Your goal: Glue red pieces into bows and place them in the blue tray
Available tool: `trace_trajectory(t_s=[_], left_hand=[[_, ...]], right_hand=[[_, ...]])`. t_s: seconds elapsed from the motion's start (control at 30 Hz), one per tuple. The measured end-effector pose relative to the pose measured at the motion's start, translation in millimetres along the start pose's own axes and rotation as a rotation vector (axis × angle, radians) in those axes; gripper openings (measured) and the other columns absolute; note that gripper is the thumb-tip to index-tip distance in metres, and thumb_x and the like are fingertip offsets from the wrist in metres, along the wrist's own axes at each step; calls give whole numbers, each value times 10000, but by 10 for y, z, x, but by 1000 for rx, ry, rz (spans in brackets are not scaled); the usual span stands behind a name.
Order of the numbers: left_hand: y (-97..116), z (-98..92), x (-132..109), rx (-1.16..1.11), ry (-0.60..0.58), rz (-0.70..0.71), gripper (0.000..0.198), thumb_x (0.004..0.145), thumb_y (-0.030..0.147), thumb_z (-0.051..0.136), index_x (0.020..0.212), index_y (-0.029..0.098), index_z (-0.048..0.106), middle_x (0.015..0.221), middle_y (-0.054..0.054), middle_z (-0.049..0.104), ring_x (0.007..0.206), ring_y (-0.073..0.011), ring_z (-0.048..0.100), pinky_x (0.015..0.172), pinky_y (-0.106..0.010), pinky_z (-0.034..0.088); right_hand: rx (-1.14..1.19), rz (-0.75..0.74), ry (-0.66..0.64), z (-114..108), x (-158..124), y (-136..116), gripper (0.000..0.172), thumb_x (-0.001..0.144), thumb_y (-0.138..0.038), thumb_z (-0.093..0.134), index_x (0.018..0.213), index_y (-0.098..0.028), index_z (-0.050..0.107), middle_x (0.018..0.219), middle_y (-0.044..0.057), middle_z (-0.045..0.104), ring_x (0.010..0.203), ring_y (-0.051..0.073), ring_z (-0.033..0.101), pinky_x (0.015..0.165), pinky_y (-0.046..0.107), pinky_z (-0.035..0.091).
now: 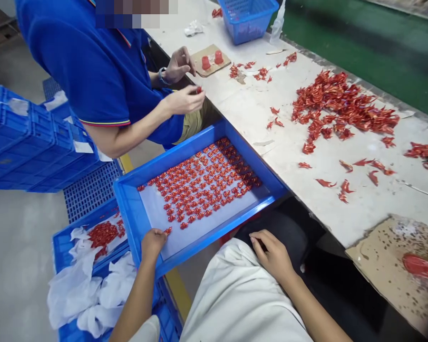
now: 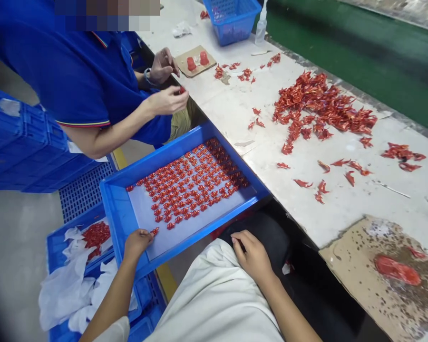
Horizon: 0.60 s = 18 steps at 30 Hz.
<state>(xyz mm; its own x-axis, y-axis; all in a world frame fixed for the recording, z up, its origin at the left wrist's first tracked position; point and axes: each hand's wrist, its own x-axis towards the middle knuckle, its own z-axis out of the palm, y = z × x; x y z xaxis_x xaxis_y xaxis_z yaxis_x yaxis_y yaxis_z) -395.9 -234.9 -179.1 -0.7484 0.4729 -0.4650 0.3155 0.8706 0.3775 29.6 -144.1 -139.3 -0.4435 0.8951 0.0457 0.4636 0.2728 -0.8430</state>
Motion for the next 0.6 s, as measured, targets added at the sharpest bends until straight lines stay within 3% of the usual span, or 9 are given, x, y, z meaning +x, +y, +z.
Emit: trace_trajectory(t_s=[0.17, 0.37, 0.6], left_hand=[[-7, 151, 49, -90, -50, -25, 235, 743, 304, 773, 681, 205, 569, 615, -11, 670, 652, -206, 695, 651, -288, 524], [34, 259, 92, -172, -83, 13, 252, 892, 365, 710, 800, 155, 607, 738, -8, 695, 717, -161, 698, 731, -320, 576], [91, 274, -4, -84, -54, 73, 295, 959, 421, 643, 978, 128, 675, 878, -46, 715, 785, -168, 693, 775, -360, 587]], right_hand=[[-10, 2, 18, -4, -38, -17, 152, 1011, -185, 539, 1090, -242, 655, 960, 47, 683, 899, 201, 664, 821, 333, 541], [-5, 4, 59, 16, -76, -24, 150, 1010, -190, 540, 1087, -240, 659, 965, 50, 685, 904, 203, 663, 829, 338, 538], [1, -6, 63, 5, -102, -24, 152, 1006, -179, 546, 1093, -240, 654, 971, 49, 683, 897, 199, 656, 819, 335, 533]])
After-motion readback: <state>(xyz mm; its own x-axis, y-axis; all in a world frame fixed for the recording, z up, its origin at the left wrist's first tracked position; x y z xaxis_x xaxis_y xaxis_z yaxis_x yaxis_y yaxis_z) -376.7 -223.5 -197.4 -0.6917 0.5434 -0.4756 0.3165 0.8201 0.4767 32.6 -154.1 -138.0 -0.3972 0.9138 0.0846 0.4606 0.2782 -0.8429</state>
